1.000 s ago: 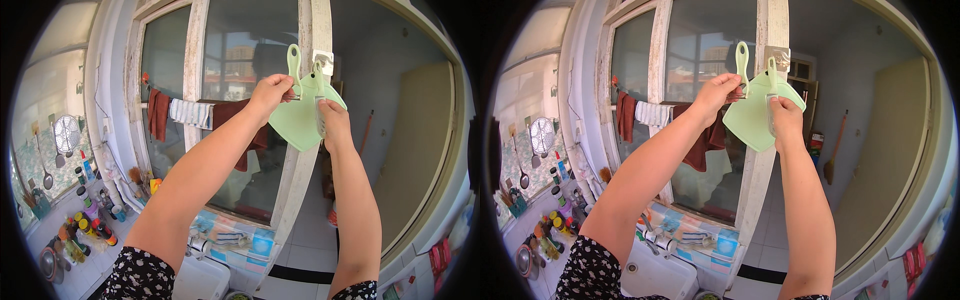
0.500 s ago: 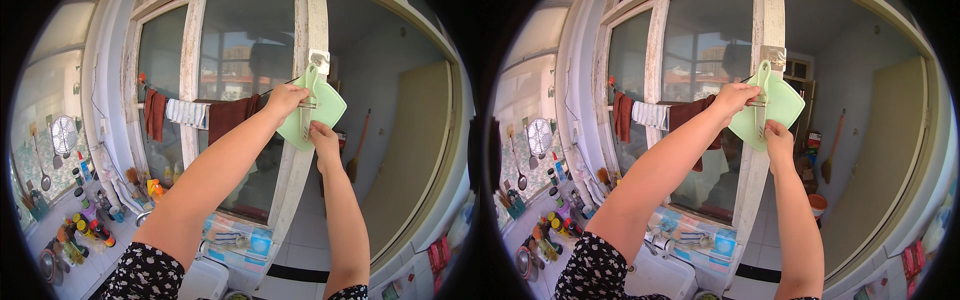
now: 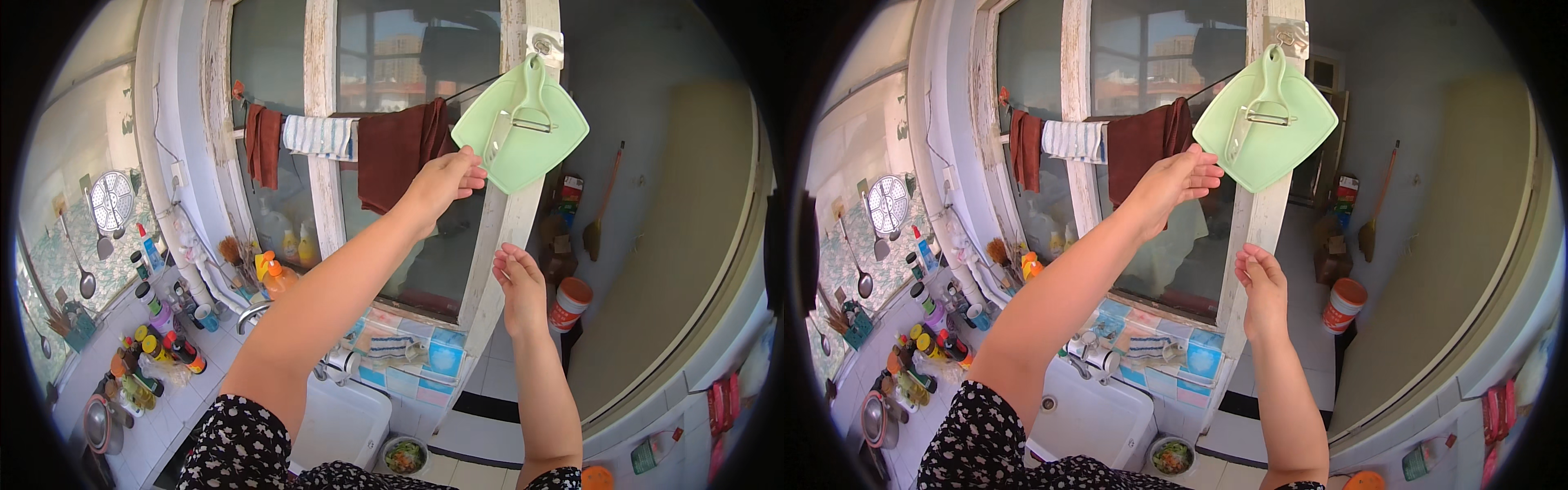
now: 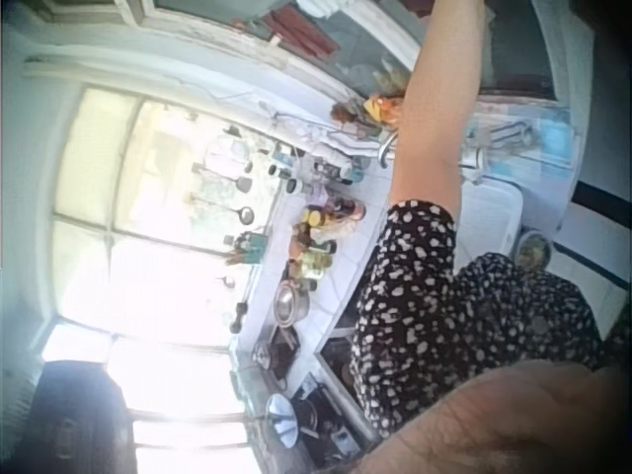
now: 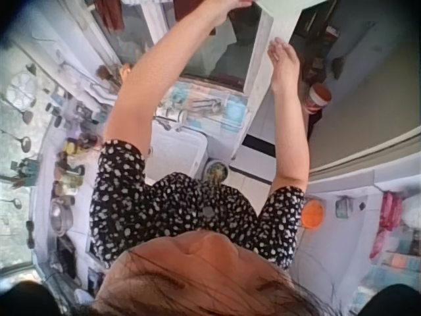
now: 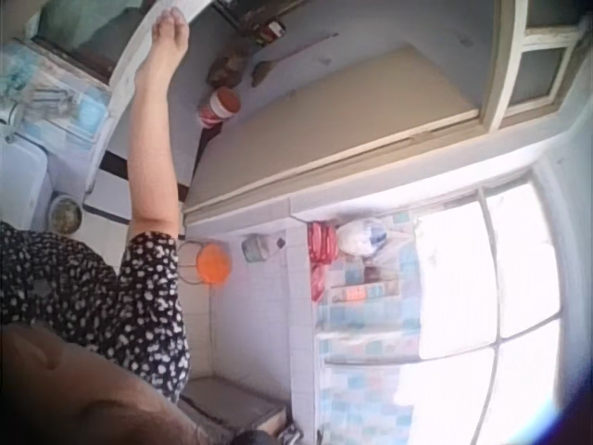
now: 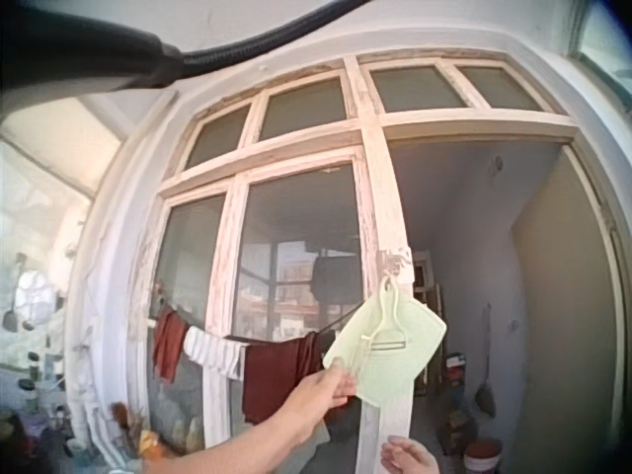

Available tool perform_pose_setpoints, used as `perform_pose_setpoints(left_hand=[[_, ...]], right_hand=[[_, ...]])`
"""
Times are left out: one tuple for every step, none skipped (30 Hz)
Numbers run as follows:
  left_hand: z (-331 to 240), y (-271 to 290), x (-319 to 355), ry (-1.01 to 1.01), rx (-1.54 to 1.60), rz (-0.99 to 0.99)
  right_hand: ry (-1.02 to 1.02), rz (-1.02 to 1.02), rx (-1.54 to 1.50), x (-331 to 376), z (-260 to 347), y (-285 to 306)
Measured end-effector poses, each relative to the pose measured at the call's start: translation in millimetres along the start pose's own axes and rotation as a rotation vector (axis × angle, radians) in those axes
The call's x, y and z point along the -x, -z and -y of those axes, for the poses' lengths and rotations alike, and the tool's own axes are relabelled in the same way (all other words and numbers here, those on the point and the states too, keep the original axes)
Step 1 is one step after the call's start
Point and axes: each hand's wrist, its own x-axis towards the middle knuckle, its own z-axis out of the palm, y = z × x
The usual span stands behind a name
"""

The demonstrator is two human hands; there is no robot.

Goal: The person washes a knife and a cloth at the sink, then wipes the countertop and sink area. They also wipe the exterior of the refrigerator and handle a plate of sliced fruit.

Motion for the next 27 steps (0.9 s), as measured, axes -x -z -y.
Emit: perform_pose_setpoints(left_hand=[[15.6,9.1,28.7,-0.006,0.013,0.060],[32.7,17.0,60.3,0.104,0.036,0.133],[53.5,29.4,93.1,0.185,0.046,0.243],[73.0,38.7,127.8,0.258,0.002,0.333],[91.4,45.6,161.6,0.368,-0.003,0.402],[116.4,57.6,197.2,0.383,-0.182,0.429],[147.8,72.4,231.5,0.419,-0.366,0.423],[172.7,86.5,264.1,0.458,-0.545,0.418],[186.5,97.8,292.9,0.545,-0.609,0.434],[189.8,107.6,310.6,0.625,-0.676,0.456],[189.7,116.8,326.5,0.662,-0.532,0.455],[180.4,122.3,335.6,0.685,-0.394,0.456],[175.5,128.4,344.4,0.706,-0.255,0.455],[182.8,136.9,356.1,0.704,-0.061,0.355],[193.6,145.8,371.5,0.697,0.121,0.246],[204.5,149.8,385.9,0.686,0.308,0.142],[211.5,147.4,399.1,0.826,-0.230,0.270],[218.0,142.1,411.6,0.933,-0.776,0.397],[224.2,142.3,419.2,0.991,-1.336,0.502],[227.4,147.4,427.8,0.974,-1.035,0.416],[230.2,152.9,436.6,0.935,-0.739,0.329],[227.0,155.2,443.8,0.885,-0.441,0.251],[223.4,159.0,449.3,0.818,-0.147,0.172],[212.3,158.1,447.6,0.847,0.187,0.041],[214.9,165.4,447.1,0.844,0.043,-0.001],[222.8,175.1,448.6,0.840,-0.100,-0.038],[234.1,181.6,448.4,0.830,-0.241,-0.049]], right_hand=[[-0.083,0.049,-0.002,17.8,-19.3,1.6],[-0.177,0.095,0.051,36.1,-40.8,8.8],[-0.272,0.151,0.094,54.9,-64.5,15.6],[-0.329,0.214,0.155,74.5,-89.3,26.7],[-0.387,0.273,0.216,96.4,-113.6,39.6],[-0.490,0.401,0.316,118.7,-134.4,43.6],[-0.575,0.533,0.417,133.5,-151.8,45.7],[-0.592,0.728,0.544,145.5,-165.4,49.5],[-0.612,0.924,0.670,155.9,-174.9,53.0],[-0.633,0.948,0.674,160.2,-174.2,45.6],[-0.682,0.901,0.553,162.2,-176.1,41.4],[-0.719,0.844,0.436,161.5,-177.0,37.9],[-0.754,0.784,0.320,160.8,-179.7,35.3],[-0.726,0.779,0.215,158.1,-190.4,37.0],[-0.785,0.785,0.245,155.4,-205.3,32.5],[-0.847,0.782,0.279,154.0,-221.8,29.6],[-0.911,0.784,0.314,154.9,-240.7,27.8],[-0.744,0.987,0.773,161.7,-262.3,32.2],[-0.667,1.165,0.913,164.0,-262.8,28.8],[-0.571,1.343,1.048,167.2,-260.5,22.3],[-0.461,1.516,1.180,170.4,-259.4,16.4],[-0.692,1.305,0.597,178.3,-259.9,14.5],[-0.820,1.160,0.375,179.9,-256.9,7.3],[-0.937,1.001,0.156,181.0,-251.4,-0.8],[-1.042,0.826,-0.059,180.4,-250.7,-7.2],[-0.929,0.752,0.199,171.2,-274.9,-7.9],[-0.511,0.746,0.711,165.2,-282.1,-4.8]])
